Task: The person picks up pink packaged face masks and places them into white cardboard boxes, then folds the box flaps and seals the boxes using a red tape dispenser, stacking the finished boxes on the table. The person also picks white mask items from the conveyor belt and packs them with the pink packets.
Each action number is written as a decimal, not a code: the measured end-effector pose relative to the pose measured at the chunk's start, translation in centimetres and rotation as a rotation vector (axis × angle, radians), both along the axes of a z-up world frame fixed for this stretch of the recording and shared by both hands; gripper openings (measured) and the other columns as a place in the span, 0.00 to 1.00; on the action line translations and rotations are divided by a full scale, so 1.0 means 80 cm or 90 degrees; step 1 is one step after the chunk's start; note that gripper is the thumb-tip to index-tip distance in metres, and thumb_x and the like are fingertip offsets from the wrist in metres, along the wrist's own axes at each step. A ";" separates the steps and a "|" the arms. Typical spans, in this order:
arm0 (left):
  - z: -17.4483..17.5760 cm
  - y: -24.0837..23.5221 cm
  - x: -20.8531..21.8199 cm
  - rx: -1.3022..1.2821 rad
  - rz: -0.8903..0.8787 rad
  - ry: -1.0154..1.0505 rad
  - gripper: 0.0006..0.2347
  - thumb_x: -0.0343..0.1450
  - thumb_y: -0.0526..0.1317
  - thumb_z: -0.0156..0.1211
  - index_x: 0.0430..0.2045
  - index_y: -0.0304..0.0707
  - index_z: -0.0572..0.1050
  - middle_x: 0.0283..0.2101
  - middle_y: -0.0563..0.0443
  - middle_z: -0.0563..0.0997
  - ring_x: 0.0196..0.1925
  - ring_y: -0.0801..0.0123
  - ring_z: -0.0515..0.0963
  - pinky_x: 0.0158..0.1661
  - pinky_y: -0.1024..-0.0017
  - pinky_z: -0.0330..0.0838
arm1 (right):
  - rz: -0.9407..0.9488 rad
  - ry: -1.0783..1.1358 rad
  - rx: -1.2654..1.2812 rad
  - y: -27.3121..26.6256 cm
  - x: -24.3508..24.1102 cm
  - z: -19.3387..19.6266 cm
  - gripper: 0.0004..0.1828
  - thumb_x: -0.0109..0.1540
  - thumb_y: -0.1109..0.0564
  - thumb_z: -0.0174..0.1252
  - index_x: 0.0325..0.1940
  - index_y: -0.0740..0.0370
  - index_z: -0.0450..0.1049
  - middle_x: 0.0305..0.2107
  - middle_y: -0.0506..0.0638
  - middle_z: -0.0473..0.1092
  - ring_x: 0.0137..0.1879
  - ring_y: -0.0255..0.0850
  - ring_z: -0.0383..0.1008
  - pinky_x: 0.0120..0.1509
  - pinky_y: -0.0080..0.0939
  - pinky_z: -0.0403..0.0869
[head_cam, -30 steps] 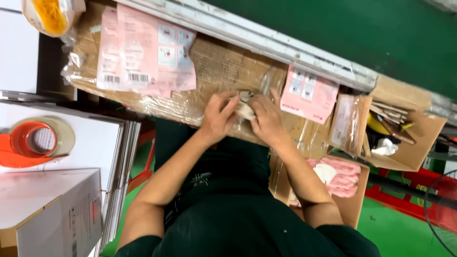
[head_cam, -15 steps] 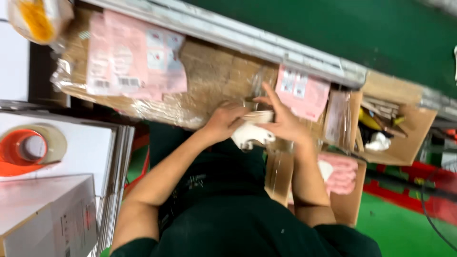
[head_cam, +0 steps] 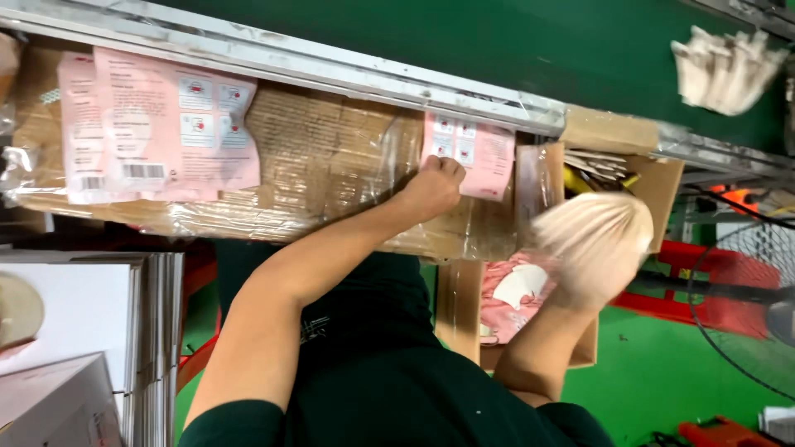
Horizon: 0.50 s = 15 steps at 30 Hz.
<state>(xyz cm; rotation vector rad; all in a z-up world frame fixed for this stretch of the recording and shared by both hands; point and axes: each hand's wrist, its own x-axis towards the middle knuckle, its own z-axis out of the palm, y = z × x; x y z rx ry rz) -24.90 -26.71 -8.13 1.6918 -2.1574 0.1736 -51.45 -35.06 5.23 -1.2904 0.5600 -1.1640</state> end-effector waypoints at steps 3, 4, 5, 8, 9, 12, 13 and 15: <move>-0.018 -0.010 -0.024 0.009 -0.001 -0.138 0.12 0.63 0.41 0.59 0.26 0.29 0.84 0.39 0.29 0.78 0.41 0.40 0.78 0.35 0.40 0.74 | -0.035 0.000 -0.044 0.012 0.000 -0.003 0.18 0.72 0.57 0.55 0.64 0.68 0.68 0.58 0.57 0.71 0.62 0.45 0.75 0.72 0.47 0.74; -0.025 -0.016 -0.027 -0.003 -0.002 -0.163 0.14 0.64 0.42 0.59 0.28 0.26 0.84 0.38 0.26 0.78 0.40 0.37 0.78 0.34 0.34 0.73 | -0.108 0.028 -0.065 0.011 0.002 -0.007 0.18 0.73 0.59 0.56 0.64 0.71 0.68 0.57 0.59 0.72 0.60 0.46 0.76 0.70 0.49 0.76; -0.031 -0.021 -0.030 -0.004 0.004 -0.163 0.14 0.64 0.42 0.59 0.28 0.26 0.84 0.38 0.26 0.78 0.40 0.37 0.78 0.34 0.34 0.73 | -0.102 0.027 -0.066 0.014 0.012 -0.003 0.18 0.73 0.59 0.56 0.64 0.71 0.68 0.57 0.59 0.72 0.60 0.46 0.76 0.70 0.49 0.76; -0.052 -0.030 -0.045 0.047 -0.005 -0.166 0.16 0.65 0.42 0.58 0.32 0.22 0.83 0.38 0.21 0.77 0.40 0.31 0.78 0.33 0.30 0.73 | -0.175 0.044 -0.034 0.026 0.025 -0.005 0.18 0.72 0.59 0.55 0.63 0.74 0.68 0.54 0.60 0.73 0.56 0.47 0.78 0.66 0.49 0.77; -0.058 -0.034 -0.054 0.045 0.019 -0.195 0.17 0.65 0.43 0.56 0.33 0.21 0.82 0.38 0.19 0.77 0.39 0.29 0.78 0.33 0.29 0.73 | -0.192 0.051 -0.012 0.023 0.021 -0.012 0.18 0.72 0.59 0.55 0.63 0.74 0.68 0.53 0.59 0.74 0.55 0.46 0.78 0.64 0.48 0.78; -0.067 -0.041 -0.093 0.088 0.053 -0.222 0.20 0.66 0.46 0.53 0.35 0.20 0.81 0.40 0.15 0.77 0.41 0.26 0.78 0.33 0.27 0.72 | -0.223 0.112 0.024 0.014 -0.013 -0.039 0.18 0.73 0.58 0.53 0.63 0.74 0.70 0.52 0.58 0.75 0.53 0.44 0.78 0.60 0.45 0.78; -0.069 -0.051 -0.085 0.135 0.064 -0.229 0.22 0.66 0.48 0.52 0.35 0.20 0.80 0.41 0.13 0.76 0.42 0.23 0.77 0.33 0.24 0.71 | -0.237 0.156 0.041 -0.001 -0.008 -0.056 0.18 0.73 0.58 0.52 0.63 0.74 0.71 0.51 0.57 0.75 0.51 0.43 0.79 0.58 0.43 0.79; -0.112 -0.067 -0.091 0.077 0.090 -0.137 0.17 0.65 0.46 0.54 0.30 0.25 0.80 0.37 0.21 0.77 0.39 0.31 0.78 0.32 0.31 0.72 | -0.212 0.160 0.009 0.004 -0.012 -0.064 0.18 0.73 0.58 0.52 0.63 0.75 0.71 0.51 0.58 0.75 0.51 0.43 0.78 0.58 0.44 0.78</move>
